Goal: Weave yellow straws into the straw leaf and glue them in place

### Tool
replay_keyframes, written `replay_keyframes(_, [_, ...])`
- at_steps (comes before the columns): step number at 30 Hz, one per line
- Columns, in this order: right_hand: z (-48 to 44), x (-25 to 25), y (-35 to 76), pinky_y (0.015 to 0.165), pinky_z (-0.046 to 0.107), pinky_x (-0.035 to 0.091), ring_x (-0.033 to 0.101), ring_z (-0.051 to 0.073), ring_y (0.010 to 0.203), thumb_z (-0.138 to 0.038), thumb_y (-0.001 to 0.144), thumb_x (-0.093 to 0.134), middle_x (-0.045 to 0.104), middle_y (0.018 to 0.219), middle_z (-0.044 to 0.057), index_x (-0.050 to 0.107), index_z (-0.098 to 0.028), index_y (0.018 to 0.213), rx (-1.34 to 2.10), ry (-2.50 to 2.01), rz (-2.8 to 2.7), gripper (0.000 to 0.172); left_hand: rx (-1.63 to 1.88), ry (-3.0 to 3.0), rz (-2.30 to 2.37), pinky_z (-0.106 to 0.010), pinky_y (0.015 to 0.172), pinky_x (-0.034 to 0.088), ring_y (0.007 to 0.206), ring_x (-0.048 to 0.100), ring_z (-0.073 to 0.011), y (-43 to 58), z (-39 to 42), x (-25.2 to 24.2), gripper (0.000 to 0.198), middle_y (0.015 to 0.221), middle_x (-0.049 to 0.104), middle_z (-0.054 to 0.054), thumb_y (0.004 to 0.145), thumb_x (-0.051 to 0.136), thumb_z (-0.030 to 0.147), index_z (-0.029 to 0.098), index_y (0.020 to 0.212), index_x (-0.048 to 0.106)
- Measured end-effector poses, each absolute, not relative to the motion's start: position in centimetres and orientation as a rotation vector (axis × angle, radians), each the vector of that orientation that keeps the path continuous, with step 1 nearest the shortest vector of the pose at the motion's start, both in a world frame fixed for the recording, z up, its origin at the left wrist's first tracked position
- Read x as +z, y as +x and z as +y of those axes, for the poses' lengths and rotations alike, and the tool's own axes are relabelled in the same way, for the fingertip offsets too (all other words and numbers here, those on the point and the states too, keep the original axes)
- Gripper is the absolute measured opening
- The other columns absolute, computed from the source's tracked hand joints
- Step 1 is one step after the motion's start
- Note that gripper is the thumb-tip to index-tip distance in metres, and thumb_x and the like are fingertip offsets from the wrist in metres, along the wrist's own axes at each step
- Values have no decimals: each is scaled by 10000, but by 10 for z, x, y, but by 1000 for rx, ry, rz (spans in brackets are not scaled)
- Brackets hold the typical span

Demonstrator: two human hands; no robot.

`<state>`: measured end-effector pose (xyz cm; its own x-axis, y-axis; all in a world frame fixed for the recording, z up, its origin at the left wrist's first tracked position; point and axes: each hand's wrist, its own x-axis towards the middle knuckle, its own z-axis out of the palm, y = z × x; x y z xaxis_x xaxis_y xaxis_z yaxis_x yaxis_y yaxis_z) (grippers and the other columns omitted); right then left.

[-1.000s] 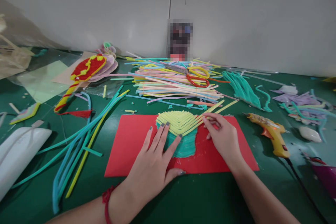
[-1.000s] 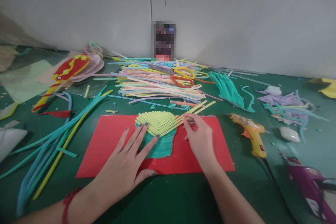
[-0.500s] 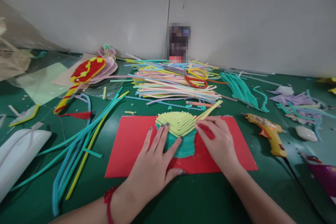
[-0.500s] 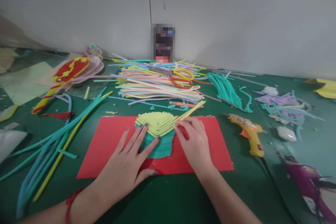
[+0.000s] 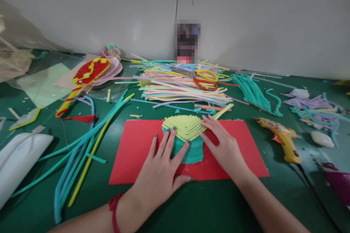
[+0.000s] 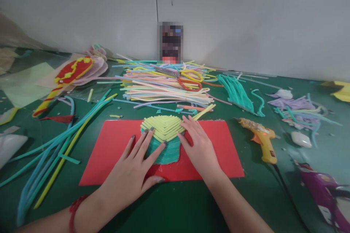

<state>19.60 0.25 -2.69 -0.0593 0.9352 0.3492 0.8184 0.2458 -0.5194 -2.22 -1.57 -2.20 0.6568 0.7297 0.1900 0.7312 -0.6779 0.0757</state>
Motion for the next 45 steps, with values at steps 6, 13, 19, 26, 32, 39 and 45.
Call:
replay_keyframes(6, [2, -27, 196, 1021, 463, 487, 448, 247, 1328, -359, 926, 498, 586, 1345, 44, 588, -250, 1237, 298, -1646, -1901, 341, -290, -2876, -1262, -575, 1027, 347, 1384, 312, -395, -22, -14, -20, 708, 1529, 290, -213, 880, 403, 657, 239, 1451, 383])
replay_keyframes(13, [2, -26, 196, 1031, 489, 470, 480, 260, 1303, -357, 924, 490, 582, 1347, 68, 600, -246, 1204, 248, -1618, -1891, 320, -310, -2889, -1243, -556, 1041, 338, 1382, 319, -383, -23, -12, -20, 707, 1529, 298, -202, 879, 405, 659, 236, 1446, 392])
replay_keyframes(19, [1, -27, 195, 998, 455, 503, 445, 253, 1330, -355, 939, 465, 533, 1396, 87, 564, -222, 1257, 215, -1689, -1886, 358, -304, -2891, -1232, -563, 1027, 357, 1378, 331, -387, -23, -11, -20, 714, 1518, 298, -235, 877, 405, 664, 229, 1443, 395])
replay_keyframes(26, [0, -24, 197, 1073, 480, 421, 477, 241, 1307, -309, 947, 440, 577, 1349, 99, 589, -201, 1221, 131, -1665, -1907, 330, -296, -2905, -1248, -571, 1032, 345, 1380, 322, -395, -22, -11, -19, 701, 1524, 289, -230, 884, 399, 656, 233, 1442, 398])
replay_keyframes(32, [-2, -24, 199, 1074, 471, 418, 499, 238, 1288, -309, 955, 412, 569, 1359, 98, 587, -200, 1246, 135, -1710, -1913, 356, -298, -2905, -1254, -566, 1027, 353, 1381, 320, -392, -23, -12, -20, 705, 1526, 283, -230, 882, 406, 655, 234, 1447, 387])
replay_keyframes(39, [0, -28, 201, 1081, 460, 406, 361, 248, 1386, -321, 967, 395, 412, 1493, 100, 561, -189, 1294, 78, -1756, -1928, 390, -287, -2905, -1253, -598, 1029, 333, 1399, 285, -385, -23, -11, -23, 673, 1542, 240, -230, 905, 378, 636, 246, 1453, 370])
replay_keyframes(45, [2, -36, 198, 1112, 562, 299, 185, 296, 1449, -316, 990, 300, 238, 1578, 44, 421, -274, 1431, -27, -1910, -2031, 459, -268, -2884, -1281, -662, 1018, 294, 1413, 254, -374, -25, -12, -25, 635, 1554, 224, -205, 913, 422, 588, 293, 1467, 327])
